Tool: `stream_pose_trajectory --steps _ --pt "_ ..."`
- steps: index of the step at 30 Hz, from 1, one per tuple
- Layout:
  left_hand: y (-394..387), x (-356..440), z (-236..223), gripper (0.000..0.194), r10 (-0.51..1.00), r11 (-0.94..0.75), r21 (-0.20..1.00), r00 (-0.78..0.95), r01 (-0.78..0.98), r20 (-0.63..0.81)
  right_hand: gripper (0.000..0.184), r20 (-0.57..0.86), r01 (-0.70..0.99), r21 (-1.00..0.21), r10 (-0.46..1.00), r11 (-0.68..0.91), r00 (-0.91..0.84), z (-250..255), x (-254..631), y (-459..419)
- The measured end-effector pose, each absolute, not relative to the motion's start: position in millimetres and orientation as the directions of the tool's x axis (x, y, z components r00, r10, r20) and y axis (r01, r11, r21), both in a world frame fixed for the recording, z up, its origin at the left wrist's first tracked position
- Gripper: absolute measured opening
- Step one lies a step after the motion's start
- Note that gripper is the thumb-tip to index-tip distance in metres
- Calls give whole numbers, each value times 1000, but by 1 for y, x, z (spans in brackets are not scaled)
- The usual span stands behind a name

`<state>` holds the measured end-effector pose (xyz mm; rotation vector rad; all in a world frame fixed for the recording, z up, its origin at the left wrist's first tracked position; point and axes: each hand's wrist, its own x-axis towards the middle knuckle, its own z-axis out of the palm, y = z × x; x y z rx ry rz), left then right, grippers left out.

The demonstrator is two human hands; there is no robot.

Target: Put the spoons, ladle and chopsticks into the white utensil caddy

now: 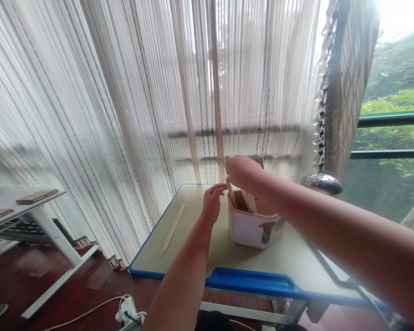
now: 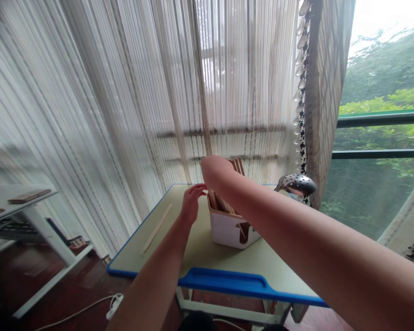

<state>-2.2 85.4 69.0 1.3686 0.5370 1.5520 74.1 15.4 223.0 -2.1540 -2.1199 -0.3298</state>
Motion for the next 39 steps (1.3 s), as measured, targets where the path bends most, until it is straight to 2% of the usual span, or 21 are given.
stream_pose_trajectory --steps 7,12,15,21,26,30,33,36,39 --pt "96 -6 61 17 826 -498 801 102 -332 555 30 251 994 97 966 39 -63 220 73 22" --pt "102 -6 58 27 803 -575 801 71 -168 591 25 280 997 39 957 73 -81 214 75 31" --pt "100 -7 58 27 778 -628 777 5 -52 629 23 281 995 56 955 84 -96 213 74 35" --pt "89 -9 63 20 650 -729 657 -107 193 752 18 304 993 52 945 110 -121 212 74 33" --pt "86 -8 62 21 618 -761 620 -79 188 782 19 279 995 25 955 100 -103 212 78 29" --pt "84 -9 62 27 609 -771 615 -93 165 788 31 334 990 -30 935 137 -119 213 76 21" --pt "87 -14 66 40 670 -708 703 -254 65 698 33 398 978 -68 904 199 -157 208 65 0" --pt "95 -33 67 42 761 -541 839 -465 -69 452 34 564 925 -161 801 343 -199 189 47 -35" --pt "99 -69 60 36 814 -402 915 -467 -26 345 35 587 829 -336 788 446 -186 156 28 -67"
